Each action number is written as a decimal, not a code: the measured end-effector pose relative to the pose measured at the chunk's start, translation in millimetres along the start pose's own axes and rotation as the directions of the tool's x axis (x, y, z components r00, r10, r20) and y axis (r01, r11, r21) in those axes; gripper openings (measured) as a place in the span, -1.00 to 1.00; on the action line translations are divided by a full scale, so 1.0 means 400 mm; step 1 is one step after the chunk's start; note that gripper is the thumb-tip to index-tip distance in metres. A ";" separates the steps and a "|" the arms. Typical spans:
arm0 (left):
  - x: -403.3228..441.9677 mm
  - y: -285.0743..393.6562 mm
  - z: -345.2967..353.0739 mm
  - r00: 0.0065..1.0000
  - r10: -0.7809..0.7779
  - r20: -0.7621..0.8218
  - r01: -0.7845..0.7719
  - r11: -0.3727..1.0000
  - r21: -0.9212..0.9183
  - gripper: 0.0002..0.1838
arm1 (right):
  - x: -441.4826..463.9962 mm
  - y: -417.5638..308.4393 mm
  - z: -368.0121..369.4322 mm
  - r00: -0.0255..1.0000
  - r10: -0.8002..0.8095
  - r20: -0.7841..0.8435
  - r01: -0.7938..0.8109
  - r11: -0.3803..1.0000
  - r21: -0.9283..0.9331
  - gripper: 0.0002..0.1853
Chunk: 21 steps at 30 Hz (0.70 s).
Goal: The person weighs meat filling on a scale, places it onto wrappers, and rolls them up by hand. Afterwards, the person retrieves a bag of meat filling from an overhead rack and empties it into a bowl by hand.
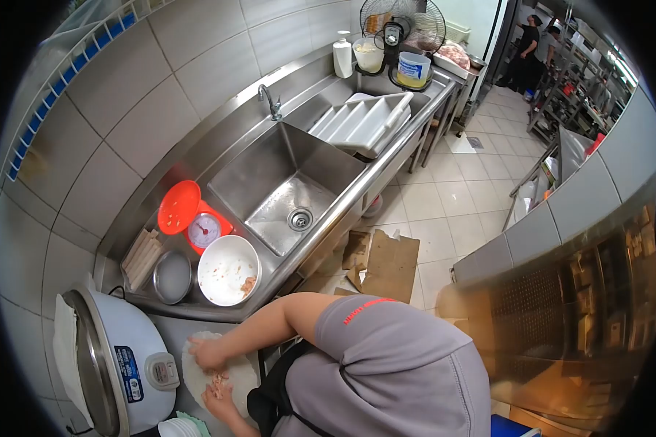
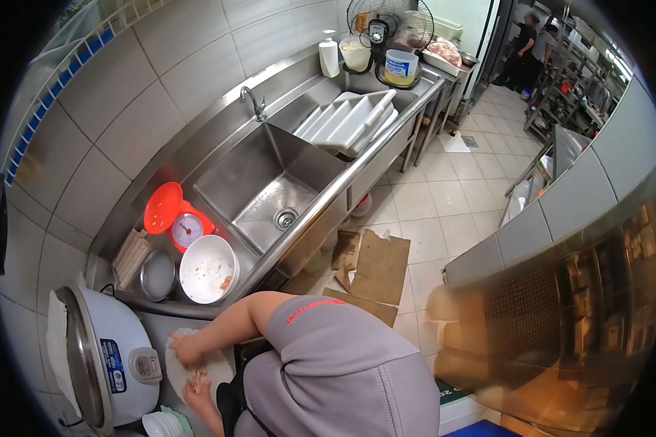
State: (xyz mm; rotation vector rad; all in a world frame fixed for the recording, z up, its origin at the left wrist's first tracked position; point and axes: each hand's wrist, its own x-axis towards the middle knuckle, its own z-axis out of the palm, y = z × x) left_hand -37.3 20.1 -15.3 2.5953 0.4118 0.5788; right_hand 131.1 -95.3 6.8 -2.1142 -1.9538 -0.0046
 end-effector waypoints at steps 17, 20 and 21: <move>-0.064 -0.074 -0.079 0.953 -0.214 0.215 0.192 0.974 0.119 -0.56 | 0.145 -0.086 0.263 0.938 -0.174 -0.299 0.152 0.984 -0.095 -0.77; -0.053 -0.003 -0.079 0.992 -0.069 0.107 0.072 0.997 -0.019 -0.52 | 0.079 -0.043 0.178 0.974 -0.121 -0.191 0.103 0.990 -0.101 -0.76; -0.049 -0.008 -0.057 0.994 -0.067 0.084 0.074 0.993 -0.087 -0.59 | 0.063 -0.038 0.150 0.987 -0.050 -0.150 0.036 0.995 -0.096 -0.79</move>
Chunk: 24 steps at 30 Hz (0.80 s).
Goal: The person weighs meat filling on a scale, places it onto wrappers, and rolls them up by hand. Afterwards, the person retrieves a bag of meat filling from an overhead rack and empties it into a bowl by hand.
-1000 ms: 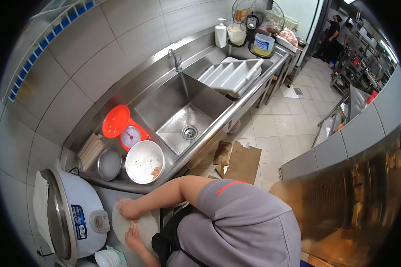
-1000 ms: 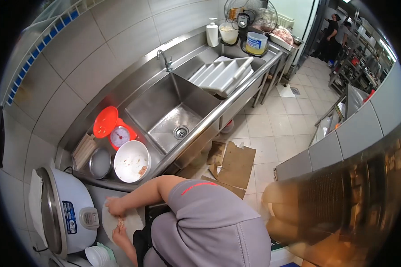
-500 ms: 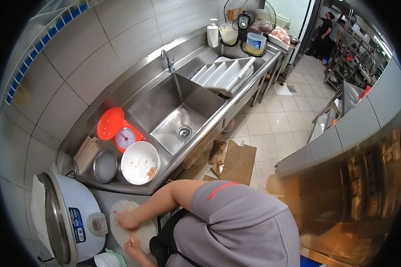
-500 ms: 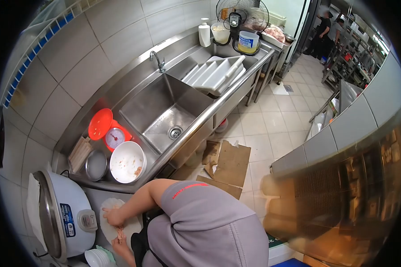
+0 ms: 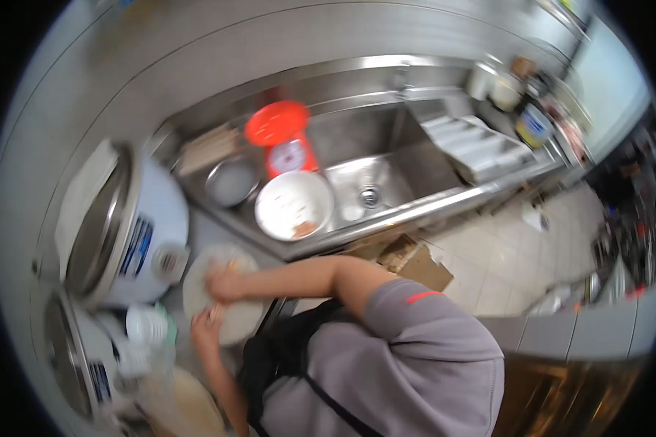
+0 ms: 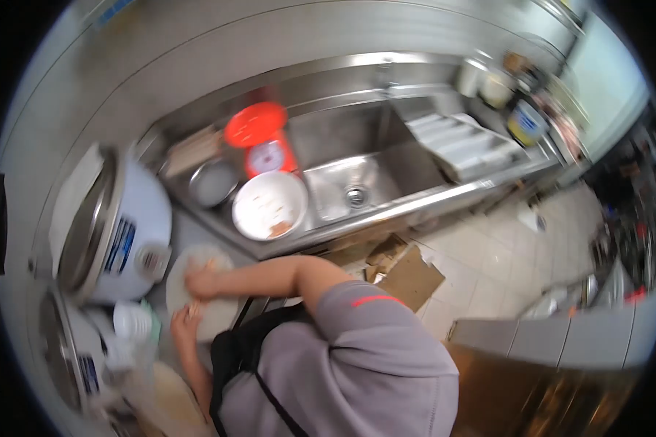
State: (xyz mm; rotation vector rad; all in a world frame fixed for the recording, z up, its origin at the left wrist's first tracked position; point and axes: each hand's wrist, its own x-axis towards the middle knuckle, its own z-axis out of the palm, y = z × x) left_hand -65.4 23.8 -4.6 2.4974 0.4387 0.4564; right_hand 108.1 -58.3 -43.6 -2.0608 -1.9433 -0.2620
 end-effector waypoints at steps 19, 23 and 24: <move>0.017 0.011 -0.023 0.993 -0.111 -0.035 0.109 0.992 -0.056 -0.72 | -0.055 0.088 -0.167 0.989 0.020 0.144 -0.072 0.926 0.370 -0.70; 0.013 -0.003 -0.009 0.992 -0.102 -0.078 0.096 0.992 -0.082 -0.74 | -0.031 0.050 -0.126 0.994 -0.032 0.103 -0.005 0.938 0.346 -0.71; 0.016 0.005 -0.004 0.992 -0.096 -0.083 0.090 0.994 -0.067 -0.75 | -0.028 0.043 -0.122 0.994 -0.036 0.100 0.001 0.943 0.332 -0.73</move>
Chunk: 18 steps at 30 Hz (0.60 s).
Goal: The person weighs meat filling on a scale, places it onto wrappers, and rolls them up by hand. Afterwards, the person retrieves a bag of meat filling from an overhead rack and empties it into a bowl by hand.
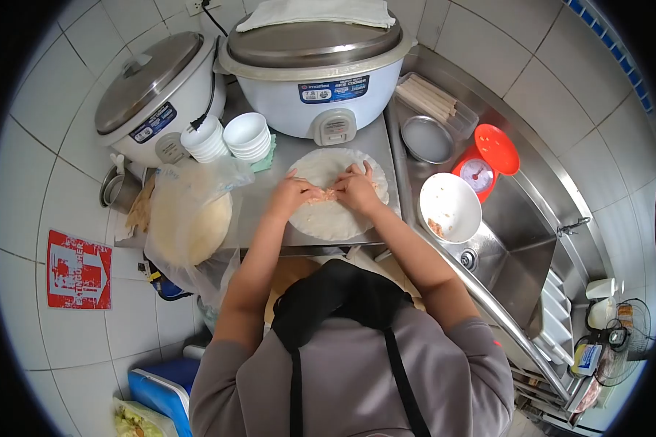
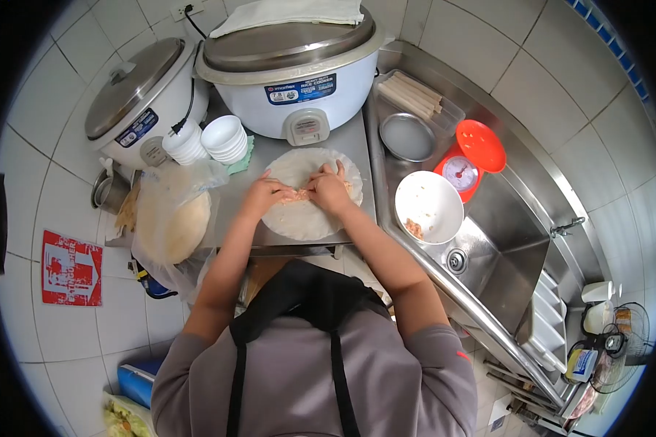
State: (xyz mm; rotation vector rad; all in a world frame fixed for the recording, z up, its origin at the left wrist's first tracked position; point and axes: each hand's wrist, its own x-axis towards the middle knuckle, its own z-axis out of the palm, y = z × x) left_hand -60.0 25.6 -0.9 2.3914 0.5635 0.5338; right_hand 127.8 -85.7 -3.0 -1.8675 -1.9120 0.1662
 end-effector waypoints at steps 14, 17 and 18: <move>0.023 0.096 0.049 0.998 -0.001 -0.063 0.011 0.988 0.154 -0.66 | -0.058 0.038 -0.100 0.996 0.085 -0.003 -0.085 0.996 -0.006 -0.69; 0.045 0.121 0.095 0.960 0.136 -0.244 -0.093 0.979 0.180 -0.71 | -0.071 0.057 -0.095 0.985 0.147 -0.088 -0.150 0.989 -0.021 -0.71; 0.054 0.137 0.102 0.971 0.138 -0.195 -0.104 0.979 0.175 -0.69 | -0.071 0.063 -0.086 0.989 0.128 -0.076 -0.131 0.991 -0.027 -0.70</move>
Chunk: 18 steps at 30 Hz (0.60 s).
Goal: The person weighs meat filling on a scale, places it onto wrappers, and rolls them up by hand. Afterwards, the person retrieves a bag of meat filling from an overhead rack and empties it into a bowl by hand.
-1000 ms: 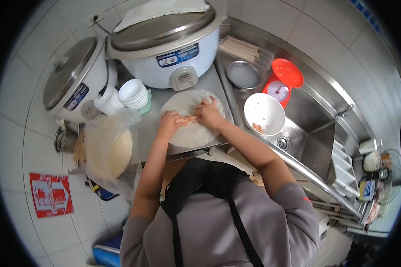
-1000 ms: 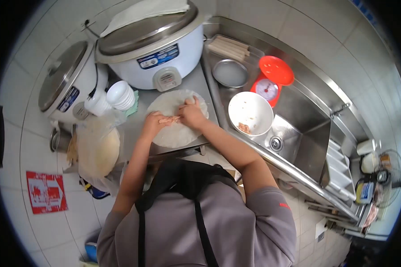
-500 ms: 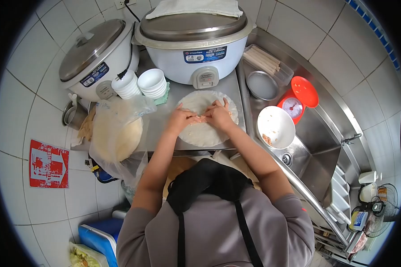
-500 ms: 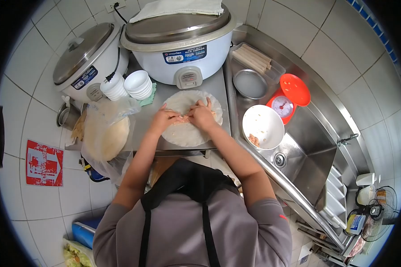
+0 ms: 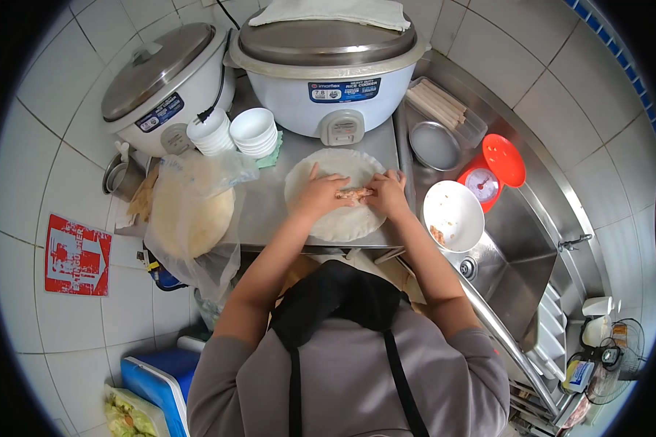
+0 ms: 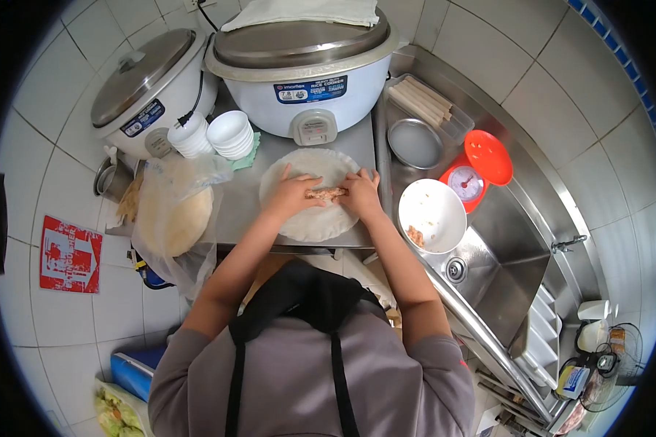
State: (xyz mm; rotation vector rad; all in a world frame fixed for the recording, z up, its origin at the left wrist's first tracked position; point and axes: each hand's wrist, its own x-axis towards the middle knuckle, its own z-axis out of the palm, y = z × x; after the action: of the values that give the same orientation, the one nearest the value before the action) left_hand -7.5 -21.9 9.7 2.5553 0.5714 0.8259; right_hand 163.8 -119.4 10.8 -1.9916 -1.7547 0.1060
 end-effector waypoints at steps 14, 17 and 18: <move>-0.006 -0.056 -0.085 0.982 -0.013 0.191 0.034 0.993 -0.110 -0.49 | -0.027 0.052 -0.022 0.999 -0.047 -0.002 0.047 0.995 0.087 -0.73; -0.056 -0.029 -0.151 0.994 -0.021 0.107 0.030 0.996 -0.082 -0.54 | -0.040 0.064 -0.040 0.999 0.032 -0.029 -0.021 0.947 0.321 -0.74; -0.081 -0.016 -0.157 0.997 0.022 0.075 -0.018 0.998 -0.052 -0.58 | -0.036 0.076 -0.041 1.000 0.023 -0.015 -0.018 0.963 0.268 -0.73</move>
State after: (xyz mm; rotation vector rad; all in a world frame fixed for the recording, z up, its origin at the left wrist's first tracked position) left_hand -72.1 -17.6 38.9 2.5374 0.4958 0.7371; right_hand 195.2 -139.9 9.5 -1.8093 -1.6131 0.3148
